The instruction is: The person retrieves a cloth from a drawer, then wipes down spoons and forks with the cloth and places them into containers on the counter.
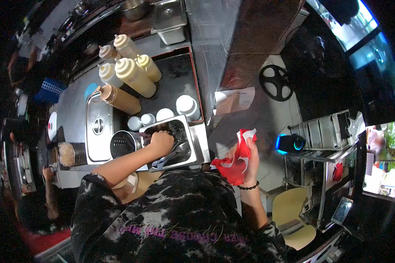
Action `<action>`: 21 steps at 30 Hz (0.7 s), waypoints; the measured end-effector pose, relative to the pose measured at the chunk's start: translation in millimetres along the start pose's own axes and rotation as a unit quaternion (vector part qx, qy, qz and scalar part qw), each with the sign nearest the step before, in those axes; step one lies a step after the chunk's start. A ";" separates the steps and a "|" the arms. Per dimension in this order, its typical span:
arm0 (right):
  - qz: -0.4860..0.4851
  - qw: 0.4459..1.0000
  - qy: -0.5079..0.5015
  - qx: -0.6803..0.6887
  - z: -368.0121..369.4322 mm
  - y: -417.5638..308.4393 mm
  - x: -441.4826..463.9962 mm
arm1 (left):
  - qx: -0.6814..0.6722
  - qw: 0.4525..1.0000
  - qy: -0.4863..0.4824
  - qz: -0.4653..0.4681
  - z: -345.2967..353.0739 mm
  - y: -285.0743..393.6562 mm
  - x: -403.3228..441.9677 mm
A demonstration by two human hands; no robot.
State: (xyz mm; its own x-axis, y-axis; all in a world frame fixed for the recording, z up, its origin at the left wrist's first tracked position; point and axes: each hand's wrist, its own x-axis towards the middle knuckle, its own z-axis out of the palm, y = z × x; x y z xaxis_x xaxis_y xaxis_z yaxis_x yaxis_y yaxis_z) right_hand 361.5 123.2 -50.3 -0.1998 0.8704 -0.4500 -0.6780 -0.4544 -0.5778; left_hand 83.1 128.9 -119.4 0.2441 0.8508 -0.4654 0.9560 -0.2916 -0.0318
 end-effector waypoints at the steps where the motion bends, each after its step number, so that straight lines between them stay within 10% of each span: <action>1: 0.012 1.000 -0.002 -0.003 1.5 -3.4 1.8 | -0.001 1.000 0.002 -0.008 2.7 1.0 2.7; 21: 0.143 0.986 -0.042 -0.077 16.9 -7.1 37.9 | 0.032 0.988 0.061 -0.140 -90.7 13.2 -71.4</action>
State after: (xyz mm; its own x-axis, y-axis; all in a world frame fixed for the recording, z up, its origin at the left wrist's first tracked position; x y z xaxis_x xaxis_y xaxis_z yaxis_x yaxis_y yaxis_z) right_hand 346.8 162.7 -51.8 -0.4302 0.7122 -0.5547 -0.4714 -0.7013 -0.5348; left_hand 93.1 104.0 -6.4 -0.0077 0.9474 -0.3200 0.9777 -0.0601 -0.2014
